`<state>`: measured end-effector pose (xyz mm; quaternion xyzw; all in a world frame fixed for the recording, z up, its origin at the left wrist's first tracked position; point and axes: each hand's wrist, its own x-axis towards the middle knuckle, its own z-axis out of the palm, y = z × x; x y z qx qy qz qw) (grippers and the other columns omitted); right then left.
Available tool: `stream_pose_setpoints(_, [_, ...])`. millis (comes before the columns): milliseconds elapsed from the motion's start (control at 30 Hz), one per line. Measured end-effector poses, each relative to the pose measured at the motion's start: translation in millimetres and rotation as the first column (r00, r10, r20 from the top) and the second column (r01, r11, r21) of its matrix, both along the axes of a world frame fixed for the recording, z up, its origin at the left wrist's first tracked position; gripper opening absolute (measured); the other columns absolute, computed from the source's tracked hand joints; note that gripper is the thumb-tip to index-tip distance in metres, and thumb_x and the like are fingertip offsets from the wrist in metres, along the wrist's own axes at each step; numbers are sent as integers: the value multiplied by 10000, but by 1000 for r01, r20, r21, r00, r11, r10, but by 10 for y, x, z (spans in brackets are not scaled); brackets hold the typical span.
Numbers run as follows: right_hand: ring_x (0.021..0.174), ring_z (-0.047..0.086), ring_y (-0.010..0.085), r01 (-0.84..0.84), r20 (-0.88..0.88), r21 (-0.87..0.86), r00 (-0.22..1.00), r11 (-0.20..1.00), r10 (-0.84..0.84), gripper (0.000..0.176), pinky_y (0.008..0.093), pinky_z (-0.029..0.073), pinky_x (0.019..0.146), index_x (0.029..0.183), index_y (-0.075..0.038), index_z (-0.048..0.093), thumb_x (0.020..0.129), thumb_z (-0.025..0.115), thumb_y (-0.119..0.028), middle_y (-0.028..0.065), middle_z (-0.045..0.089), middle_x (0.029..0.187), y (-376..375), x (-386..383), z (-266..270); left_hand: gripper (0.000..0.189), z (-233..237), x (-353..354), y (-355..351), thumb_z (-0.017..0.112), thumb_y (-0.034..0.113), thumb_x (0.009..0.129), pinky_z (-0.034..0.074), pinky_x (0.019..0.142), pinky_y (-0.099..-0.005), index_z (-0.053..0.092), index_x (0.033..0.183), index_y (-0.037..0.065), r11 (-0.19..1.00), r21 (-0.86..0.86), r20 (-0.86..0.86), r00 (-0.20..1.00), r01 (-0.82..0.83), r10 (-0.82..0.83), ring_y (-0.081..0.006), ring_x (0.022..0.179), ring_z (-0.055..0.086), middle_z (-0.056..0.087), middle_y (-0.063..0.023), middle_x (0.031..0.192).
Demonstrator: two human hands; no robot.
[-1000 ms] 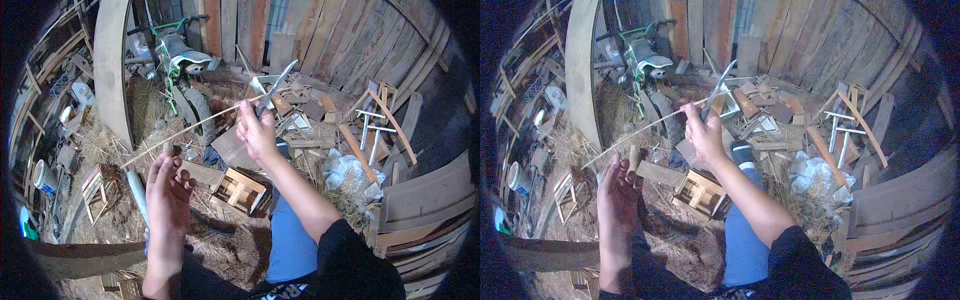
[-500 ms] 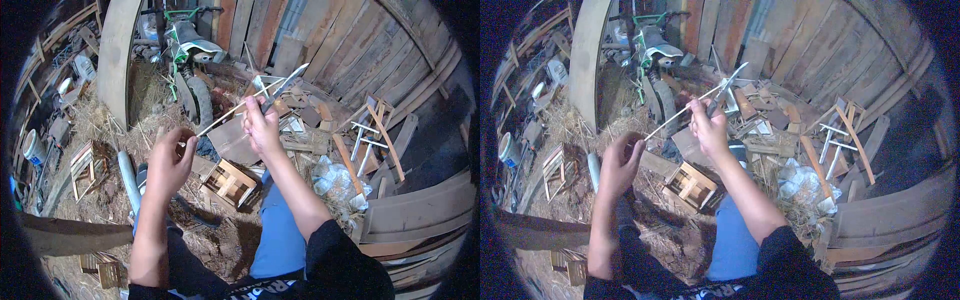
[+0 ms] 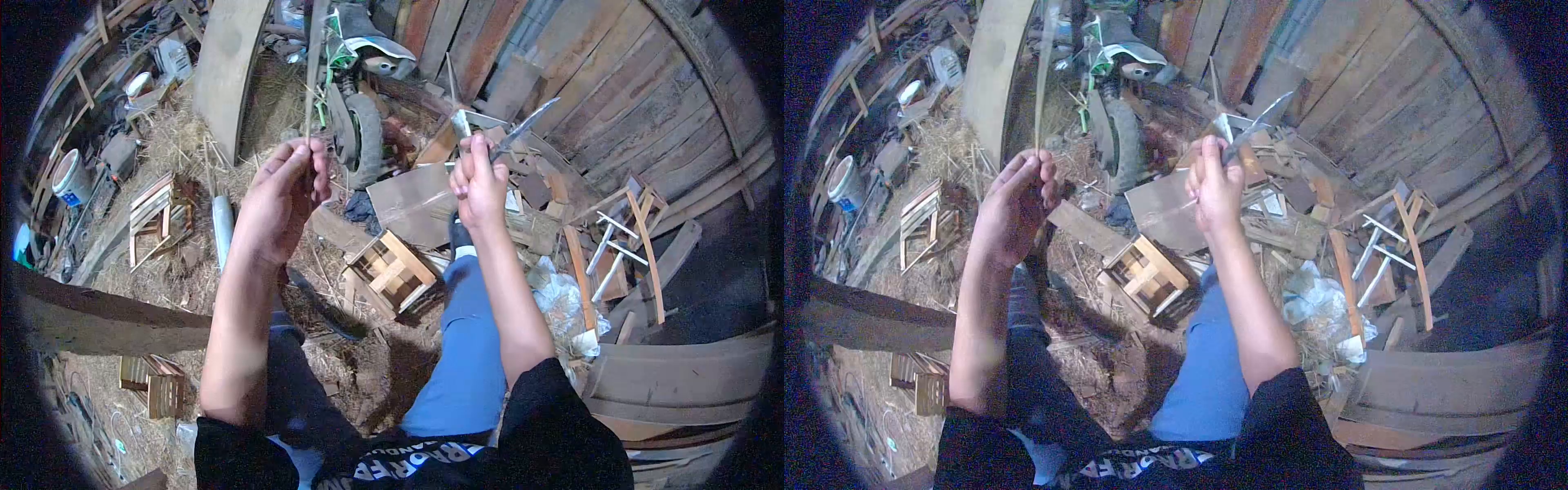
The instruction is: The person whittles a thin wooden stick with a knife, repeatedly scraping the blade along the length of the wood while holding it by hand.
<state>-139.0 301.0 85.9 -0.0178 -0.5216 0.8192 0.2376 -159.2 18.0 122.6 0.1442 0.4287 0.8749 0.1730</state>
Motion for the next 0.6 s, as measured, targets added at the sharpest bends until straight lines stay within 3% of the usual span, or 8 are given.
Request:
stream_pose_setpoints(100, [421, 287, 55, -29, -3, 39, 1000, 999, 29, 276, 246, 271, 403, 970, -63, 580, 1050, 534, -323, -70, 282, 543, -32, 0, 0, 194, 99, 18, 9, 475, 182, 1053, 508, 748, -303, 524, 1211, 81, 990, 44, 127, 983, -137, 130, -142, 821, 592, 602, -21, 956])
stream_pose_setpoints(133, [421, 286, 53, -39, 5, 37, 999, 999, 39, 270, 247, 270, 402, 970, -62, 580, 1047, 541, -317, -72, 281, 543, -43, 1, -5, 220, 40, -34, -46, 475, 167, 1049, 543, 824, -335, 502, 1257, 102, 991, 106, 105, 992, -80, 69, -166, 904, 634, 626, -38, 1015])
stream_pose_setpoints(433, [418, 286, 44, -71, 46, 79, 997, 994, 67, 268, 243, 277, 405, 957, -62, 584, 1048, 537, -309, -79, 272, 541, -66, 2, -4, 256, 57, -33, -127, 487, 161, 1046, 562, 859, -364, 485, 1293, 94, 989, 92, 165, 981, -115, 98, -205, 941, 664, 656, -87, 1155])
stream_pose_setpoints(600, [418, 300, 39, -123, 68, 107, 991, 987, 116, 279, 234, 273, 401, 946, -58, 588, 1046, 539, -314, -82, 303, 540, -92, 19, 17, 223, 29, -12, -105, 512, 167, 1038, 570, 835, -340, 526, 1243, 80, 999, 29, 92, 996, -24, 21, -203, 935, 677, 668, -99, 1159])
